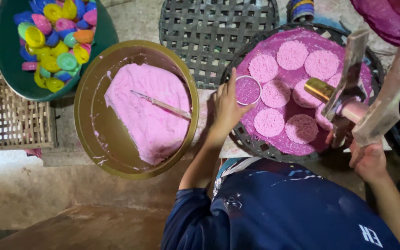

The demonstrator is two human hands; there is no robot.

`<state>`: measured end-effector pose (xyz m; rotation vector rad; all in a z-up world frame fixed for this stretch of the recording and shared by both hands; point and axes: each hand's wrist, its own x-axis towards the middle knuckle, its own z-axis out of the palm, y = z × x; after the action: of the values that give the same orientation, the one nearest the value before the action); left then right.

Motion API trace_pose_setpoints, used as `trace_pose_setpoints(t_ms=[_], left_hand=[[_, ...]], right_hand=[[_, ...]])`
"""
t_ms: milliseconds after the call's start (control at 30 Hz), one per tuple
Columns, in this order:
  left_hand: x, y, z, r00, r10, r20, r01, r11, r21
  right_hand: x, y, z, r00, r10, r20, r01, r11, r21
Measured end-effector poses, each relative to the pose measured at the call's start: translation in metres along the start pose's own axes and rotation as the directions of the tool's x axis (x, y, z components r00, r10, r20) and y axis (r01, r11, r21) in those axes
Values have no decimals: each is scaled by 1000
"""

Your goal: The person scoops pink dough from a bowl using a metal scoop and presses it into a circular mold on a tray. They repeat this process to form multiple round dough pieces, arranging them on the tray.

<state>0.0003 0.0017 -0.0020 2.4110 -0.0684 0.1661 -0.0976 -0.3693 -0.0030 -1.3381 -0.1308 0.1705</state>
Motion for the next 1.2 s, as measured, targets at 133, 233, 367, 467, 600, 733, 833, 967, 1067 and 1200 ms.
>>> trace_pose_setpoints(t_ms=[133,233,367,467,600,733,833,967,1067,1200], left_hand=[[-5,-19,9,990,7,-139,-19,997,-81],[-10,-45,27,976,-100,-193,75,988,-135],[-3,-83,63,922,-386,17,256,577,-776],[-8,-97,80,902,-380,204,256,91,-962],[-50,-76,84,891,-440,113,177,107,-978],[-81,-27,55,872,-455,-179,165,618,-769],[-79,5,11,910,-248,-332,-84,675,-733],[-25,16,-38,983,172,61,161,-665,-729],[0,28,-46,950,303,-71,133,-602,-787],[18,34,-26,961,164,-224,-22,-758,-652]], right_hand=[[-16,39,-34,998,43,-56,-42,999,16],[-28,74,-65,982,114,-154,-97,989,111],[-37,103,-90,971,171,-165,-150,980,132],[-28,103,-93,970,185,-157,-166,978,128],[-9,90,-85,964,234,-122,-209,959,193],[27,58,-57,967,209,143,-205,978,-42],[56,24,-29,862,342,374,-315,940,-134],[88,-16,2,503,714,487,-644,685,-341],[117,-37,24,277,811,515,-672,546,-500],[154,-64,42,270,882,386,-475,470,-744]])
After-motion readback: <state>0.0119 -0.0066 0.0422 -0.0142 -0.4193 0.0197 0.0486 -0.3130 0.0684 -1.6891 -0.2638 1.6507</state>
